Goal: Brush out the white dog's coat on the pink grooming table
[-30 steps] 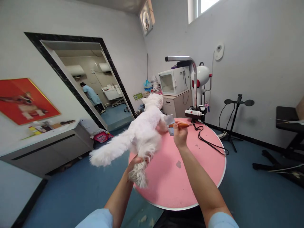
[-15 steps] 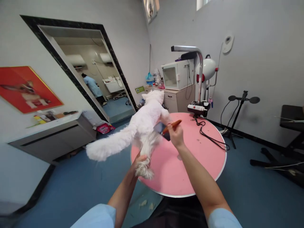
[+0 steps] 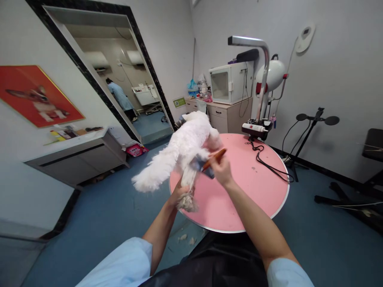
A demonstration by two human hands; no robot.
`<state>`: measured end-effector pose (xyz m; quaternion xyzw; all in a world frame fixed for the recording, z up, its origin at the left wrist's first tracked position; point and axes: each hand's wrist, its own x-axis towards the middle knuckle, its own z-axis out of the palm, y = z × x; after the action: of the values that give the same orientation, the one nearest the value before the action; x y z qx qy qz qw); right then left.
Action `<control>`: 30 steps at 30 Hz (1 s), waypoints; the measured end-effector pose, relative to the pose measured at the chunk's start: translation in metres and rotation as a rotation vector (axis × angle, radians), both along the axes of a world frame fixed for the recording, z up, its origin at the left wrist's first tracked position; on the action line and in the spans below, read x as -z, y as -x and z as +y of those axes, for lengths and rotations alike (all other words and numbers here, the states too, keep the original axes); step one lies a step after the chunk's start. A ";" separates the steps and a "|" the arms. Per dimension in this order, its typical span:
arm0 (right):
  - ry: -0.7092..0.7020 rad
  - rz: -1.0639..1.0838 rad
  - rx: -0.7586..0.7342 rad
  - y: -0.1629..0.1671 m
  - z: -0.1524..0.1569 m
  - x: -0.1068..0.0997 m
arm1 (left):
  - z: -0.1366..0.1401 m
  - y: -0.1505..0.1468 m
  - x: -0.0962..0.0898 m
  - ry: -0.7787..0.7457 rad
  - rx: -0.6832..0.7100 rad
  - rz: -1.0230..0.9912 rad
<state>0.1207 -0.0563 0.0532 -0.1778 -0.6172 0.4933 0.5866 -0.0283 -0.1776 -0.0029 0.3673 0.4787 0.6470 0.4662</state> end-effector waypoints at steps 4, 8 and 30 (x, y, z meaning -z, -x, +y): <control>-0.087 0.109 0.362 -0.013 -0.006 0.005 | 0.003 -0.005 -0.015 -0.151 -0.036 0.113; -0.264 -0.248 0.439 -0.025 -0.032 0.018 | 0.008 -0.011 -0.023 -0.165 -0.114 0.112; -0.260 -1.101 0.381 -0.059 -0.008 0.116 | 0.008 -0.020 -0.011 -0.149 -0.120 0.229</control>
<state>0.1795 -0.0646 -0.0625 -0.4416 -0.8431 0.1352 0.2756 -0.0085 -0.1699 0.0079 0.4429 0.5006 0.6613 0.3406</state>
